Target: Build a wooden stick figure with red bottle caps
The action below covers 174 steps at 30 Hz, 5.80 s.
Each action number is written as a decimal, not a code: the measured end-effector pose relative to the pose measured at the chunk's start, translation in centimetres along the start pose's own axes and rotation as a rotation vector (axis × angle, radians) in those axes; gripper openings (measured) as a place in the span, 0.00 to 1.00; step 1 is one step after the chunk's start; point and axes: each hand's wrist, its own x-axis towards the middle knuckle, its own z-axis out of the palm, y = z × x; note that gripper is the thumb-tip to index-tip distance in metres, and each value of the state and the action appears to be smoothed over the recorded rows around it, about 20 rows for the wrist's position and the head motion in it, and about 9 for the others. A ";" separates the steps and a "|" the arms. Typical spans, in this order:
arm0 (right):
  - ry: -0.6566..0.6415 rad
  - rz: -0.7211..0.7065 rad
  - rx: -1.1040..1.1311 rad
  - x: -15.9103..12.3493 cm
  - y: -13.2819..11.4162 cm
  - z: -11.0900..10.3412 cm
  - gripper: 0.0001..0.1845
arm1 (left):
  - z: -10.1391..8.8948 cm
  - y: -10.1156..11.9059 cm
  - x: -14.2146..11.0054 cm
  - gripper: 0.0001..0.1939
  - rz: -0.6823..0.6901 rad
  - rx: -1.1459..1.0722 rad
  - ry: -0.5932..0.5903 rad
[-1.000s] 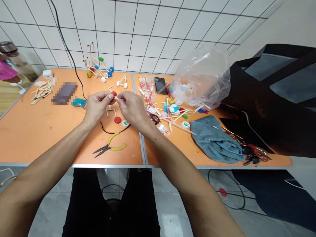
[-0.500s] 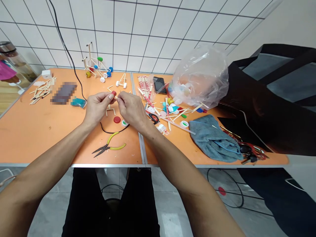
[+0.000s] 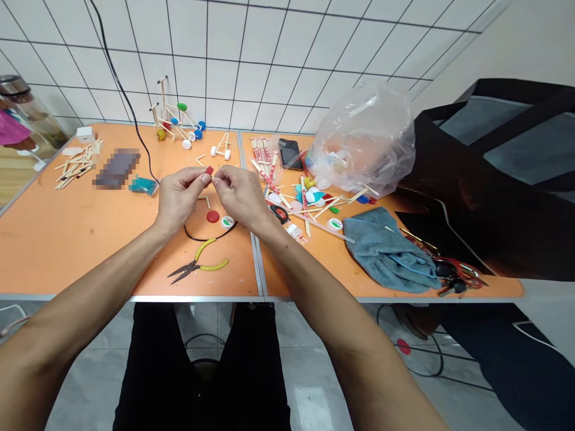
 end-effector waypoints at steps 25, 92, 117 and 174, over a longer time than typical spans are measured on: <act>-0.106 0.037 0.209 0.1 0.4 -0.2 0.17 | 0.2 -1.2 1.3 0.25 -0.122 -0.182 0.035; 0.030 -0.252 0.553 0.9 3.7 0.5 0.32 | 0.9 0.8 -0.7 0.16 0.149 -0.035 -0.053; 0.028 -0.214 0.542 0.9 3.6 0.4 0.27 | 1.2 0.6 -1.0 0.14 0.132 0.025 -0.022; 0.058 -0.049 0.396 0.7 2.2 0.4 0.06 | -0.4 -0.1 0.9 0.23 -0.051 -0.098 -0.050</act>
